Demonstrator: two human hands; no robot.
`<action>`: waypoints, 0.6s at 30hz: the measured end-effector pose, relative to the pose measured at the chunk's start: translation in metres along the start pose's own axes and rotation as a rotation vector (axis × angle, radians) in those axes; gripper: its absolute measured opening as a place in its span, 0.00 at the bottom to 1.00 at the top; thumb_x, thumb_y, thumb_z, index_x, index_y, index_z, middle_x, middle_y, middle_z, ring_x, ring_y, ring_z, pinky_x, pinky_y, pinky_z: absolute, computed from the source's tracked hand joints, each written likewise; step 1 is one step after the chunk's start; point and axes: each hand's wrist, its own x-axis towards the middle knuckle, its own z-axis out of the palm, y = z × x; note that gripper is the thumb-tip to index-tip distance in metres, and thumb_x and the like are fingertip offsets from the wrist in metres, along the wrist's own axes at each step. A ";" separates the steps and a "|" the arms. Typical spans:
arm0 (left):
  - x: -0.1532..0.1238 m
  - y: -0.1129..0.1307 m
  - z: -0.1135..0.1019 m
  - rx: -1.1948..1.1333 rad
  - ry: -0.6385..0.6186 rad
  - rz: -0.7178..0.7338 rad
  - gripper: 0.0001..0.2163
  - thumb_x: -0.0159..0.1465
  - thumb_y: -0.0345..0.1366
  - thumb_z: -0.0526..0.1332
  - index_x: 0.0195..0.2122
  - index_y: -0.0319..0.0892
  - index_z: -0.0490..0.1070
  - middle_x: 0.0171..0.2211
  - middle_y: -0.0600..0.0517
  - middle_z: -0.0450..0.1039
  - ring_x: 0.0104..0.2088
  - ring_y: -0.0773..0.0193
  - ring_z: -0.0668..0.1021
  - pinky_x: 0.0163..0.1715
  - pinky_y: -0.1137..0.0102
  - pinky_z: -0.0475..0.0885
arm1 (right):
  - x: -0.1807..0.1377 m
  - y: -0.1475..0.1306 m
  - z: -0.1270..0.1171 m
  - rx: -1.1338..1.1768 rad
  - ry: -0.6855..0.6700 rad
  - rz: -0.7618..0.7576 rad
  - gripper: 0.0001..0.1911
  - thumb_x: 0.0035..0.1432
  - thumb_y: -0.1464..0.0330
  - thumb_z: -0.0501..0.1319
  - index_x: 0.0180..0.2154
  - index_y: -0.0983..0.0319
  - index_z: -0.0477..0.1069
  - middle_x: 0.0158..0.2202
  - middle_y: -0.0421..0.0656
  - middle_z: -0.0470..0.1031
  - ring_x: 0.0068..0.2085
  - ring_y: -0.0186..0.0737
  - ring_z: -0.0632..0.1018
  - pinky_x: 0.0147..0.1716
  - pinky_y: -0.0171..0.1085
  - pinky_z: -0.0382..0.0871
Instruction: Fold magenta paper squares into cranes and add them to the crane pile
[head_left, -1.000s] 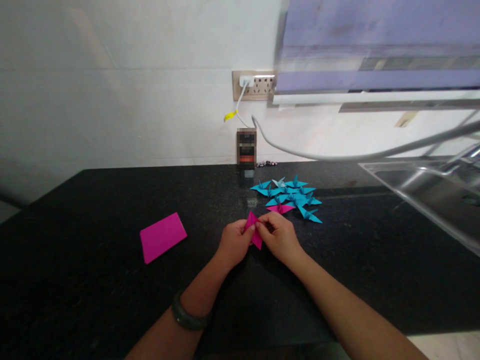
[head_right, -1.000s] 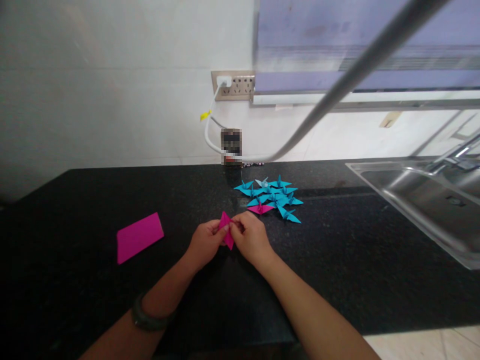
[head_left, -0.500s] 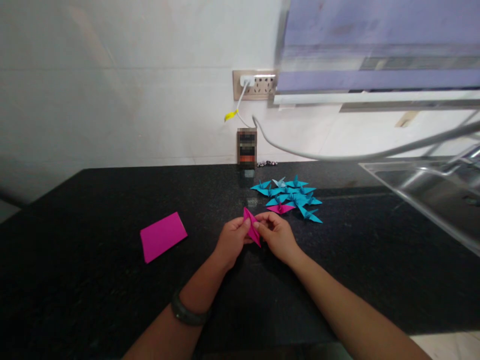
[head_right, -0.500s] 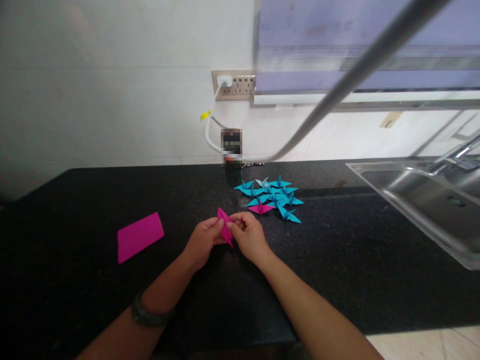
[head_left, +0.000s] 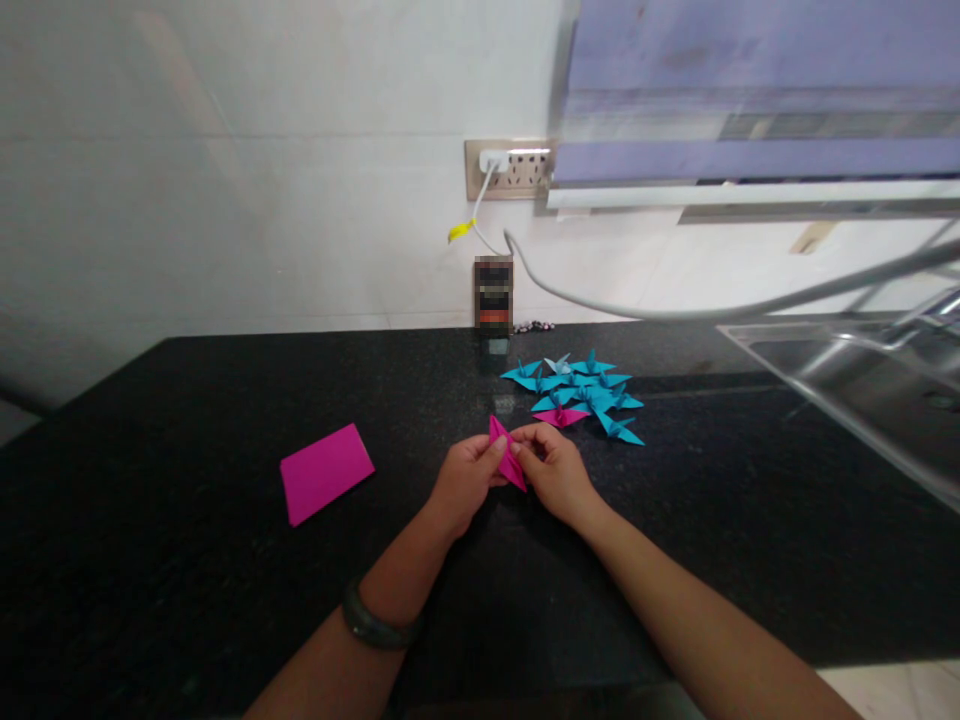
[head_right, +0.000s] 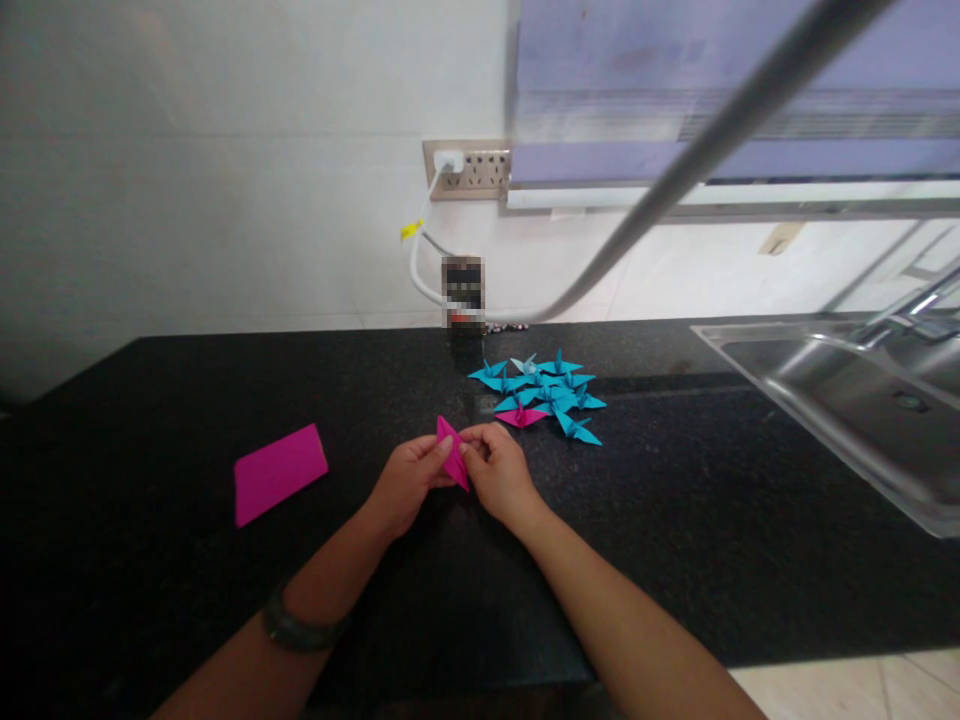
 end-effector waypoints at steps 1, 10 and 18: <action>0.000 0.000 0.000 0.023 0.009 0.010 0.14 0.52 0.44 0.62 0.31 0.36 0.72 0.22 0.52 0.72 0.23 0.68 0.73 0.27 0.72 0.69 | 0.000 0.000 0.000 0.001 -0.002 -0.001 0.06 0.50 0.69 0.57 0.31 0.63 0.70 0.24 0.40 0.67 0.25 0.33 0.68 0.25 0.32 0.64; 0.002 -0.004 -0.006 0.085 0.144 0.163 0.12 0.52 0.42 0.62 0.23 0.36 0.72 0.19 0.54 0.70 0.22 0.68 0.71 0.26 0.73 0.66 | -0.001 -0.010 0.002 0.311 -0.093 0.312 0.13 0.49 0.60 0.58 0.23 0.62 0.62 0.15 0.33 0.60 0.15 0.27 0.62 0.14 0.29 0.57; 0.002 -0.006 -0.005 0.195 0.179 0.210 0.13 0.53 0.43 0.61 0.23 0.36 0.72 0.19 0.54 0.69 0.20 0.69 0.69 0.22 0.74 0.62 | -0.002 -0.010 0.003 0.496 -0.254 0.473 0.15 0.45 0.62 0.61 0.17 0.64 0.63 0.12 0.33 0.60 0.13 0.24 0.60 0.11 0.26 0.54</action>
